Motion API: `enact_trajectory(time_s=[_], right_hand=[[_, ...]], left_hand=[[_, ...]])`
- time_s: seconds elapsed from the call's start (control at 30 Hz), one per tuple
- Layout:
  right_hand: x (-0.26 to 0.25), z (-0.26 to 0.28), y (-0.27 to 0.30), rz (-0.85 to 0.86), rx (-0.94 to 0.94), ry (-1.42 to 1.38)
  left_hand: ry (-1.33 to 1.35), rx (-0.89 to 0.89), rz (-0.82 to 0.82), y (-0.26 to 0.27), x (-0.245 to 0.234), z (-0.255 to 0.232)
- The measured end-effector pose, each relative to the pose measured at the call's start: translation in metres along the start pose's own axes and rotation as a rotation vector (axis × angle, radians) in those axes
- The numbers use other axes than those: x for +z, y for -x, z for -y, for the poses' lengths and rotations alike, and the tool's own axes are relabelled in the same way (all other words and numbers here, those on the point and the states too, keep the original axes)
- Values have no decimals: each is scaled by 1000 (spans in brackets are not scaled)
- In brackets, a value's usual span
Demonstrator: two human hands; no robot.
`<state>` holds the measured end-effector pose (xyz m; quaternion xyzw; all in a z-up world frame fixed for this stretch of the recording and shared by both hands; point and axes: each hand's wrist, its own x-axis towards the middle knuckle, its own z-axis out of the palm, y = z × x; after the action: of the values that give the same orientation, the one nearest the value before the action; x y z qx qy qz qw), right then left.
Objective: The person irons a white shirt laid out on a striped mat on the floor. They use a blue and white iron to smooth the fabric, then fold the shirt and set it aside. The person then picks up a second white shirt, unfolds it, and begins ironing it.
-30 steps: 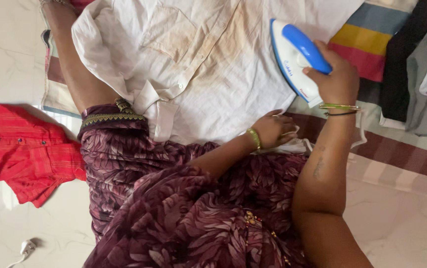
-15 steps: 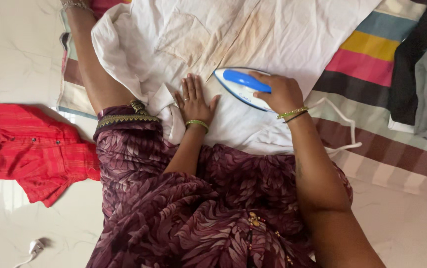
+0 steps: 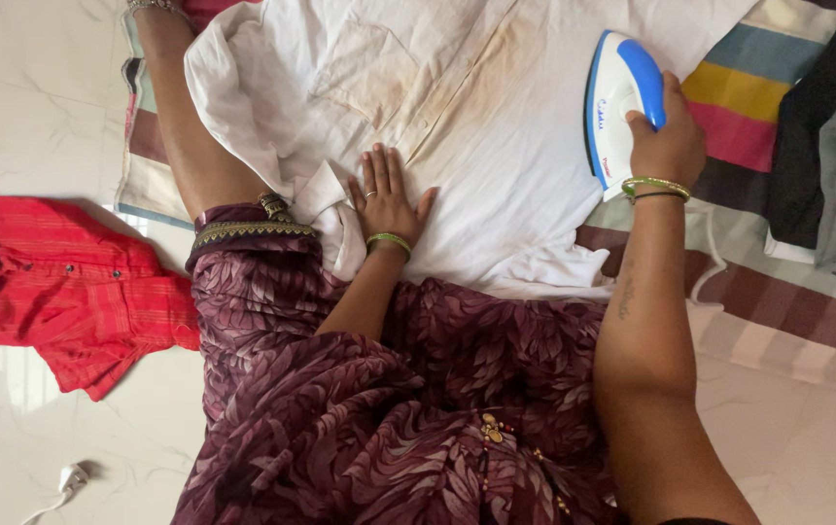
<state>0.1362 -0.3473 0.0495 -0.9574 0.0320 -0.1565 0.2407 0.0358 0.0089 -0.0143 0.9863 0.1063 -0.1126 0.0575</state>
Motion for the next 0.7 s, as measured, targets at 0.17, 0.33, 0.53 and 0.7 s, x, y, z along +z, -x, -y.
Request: enact_trajectory(time_s=[0.17,0.33,0.53,0.7], right_hand=[[-36,37,12,129,-82,16],[-26,91,26,310,-235,-164],[9,103,36,298,-269,-110],[26,72,15,153,-58,-5]], left_hand=[[5,18,-54,1,-2,-1],[5,24,-72,2,-2,0],[11,19,-73,2,-4,-1],[25,17,-63,2,-2,0]])
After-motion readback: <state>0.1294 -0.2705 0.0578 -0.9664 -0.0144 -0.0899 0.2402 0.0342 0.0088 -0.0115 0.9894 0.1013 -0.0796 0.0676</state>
